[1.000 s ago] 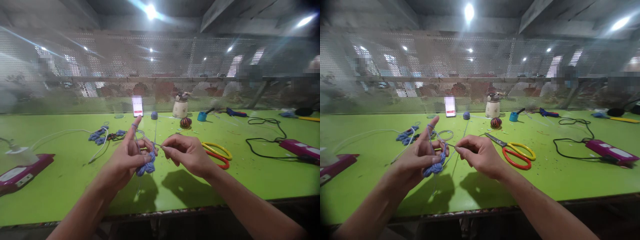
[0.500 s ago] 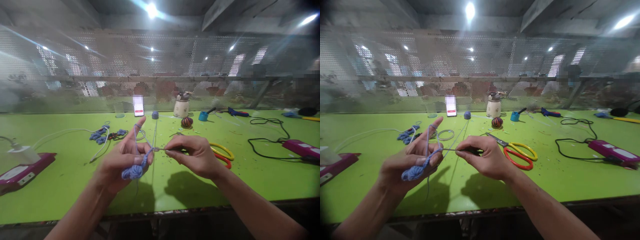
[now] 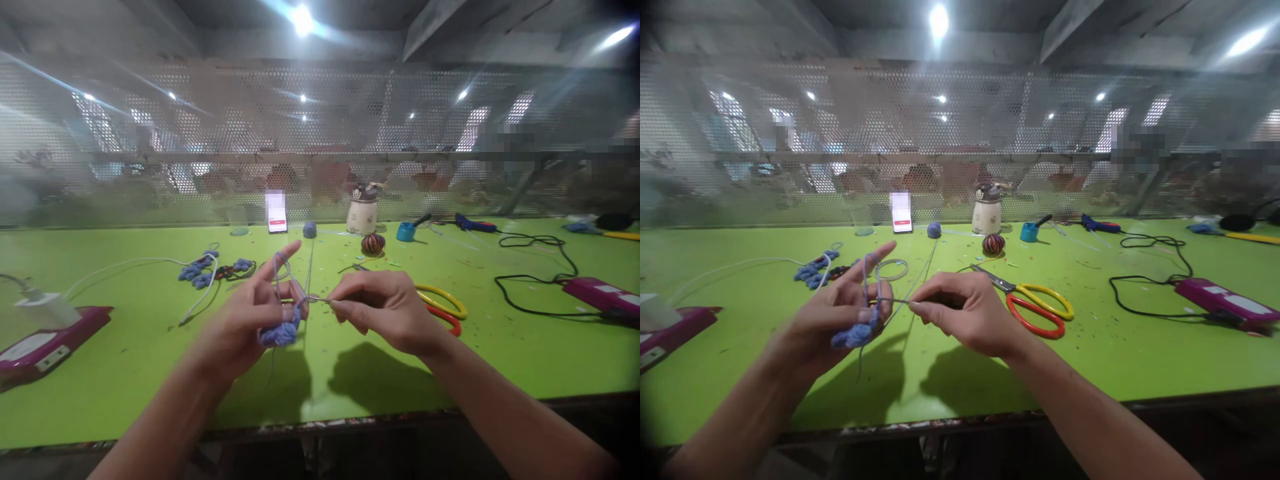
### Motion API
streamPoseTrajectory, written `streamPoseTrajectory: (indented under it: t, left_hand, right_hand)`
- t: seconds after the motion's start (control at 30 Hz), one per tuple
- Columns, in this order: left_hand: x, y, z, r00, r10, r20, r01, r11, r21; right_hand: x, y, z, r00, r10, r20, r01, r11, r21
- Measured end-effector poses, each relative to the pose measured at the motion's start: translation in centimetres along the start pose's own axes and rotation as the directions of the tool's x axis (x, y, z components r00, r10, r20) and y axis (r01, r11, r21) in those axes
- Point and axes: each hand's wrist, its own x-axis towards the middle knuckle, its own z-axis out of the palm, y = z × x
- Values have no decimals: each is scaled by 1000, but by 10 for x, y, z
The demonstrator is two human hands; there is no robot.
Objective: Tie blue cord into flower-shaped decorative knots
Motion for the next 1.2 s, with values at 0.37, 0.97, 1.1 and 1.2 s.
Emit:
streamPoseTrajectory:
  t: [0.37,0.97,1.1,1.2]
  left_hand:
    - [3,-15,6,997,70,29,-76,919,386]
    - [4,-15,10,986,146,-78,-91,873,480]
    - [3,-17,13,982,133,-137,-39,842,538]
    - [3,-18,13,978,155,-139,-46,813,581]
  right_hand:
    - [5,14,2,947,319,42,-319,915,246]
    - [7,14,-2,879,473,60,-449,779,437]
    - [6,12,-4,872,480,94,-480,806,345]
    - [7,9,-6,872,477,114,-489,830,269]
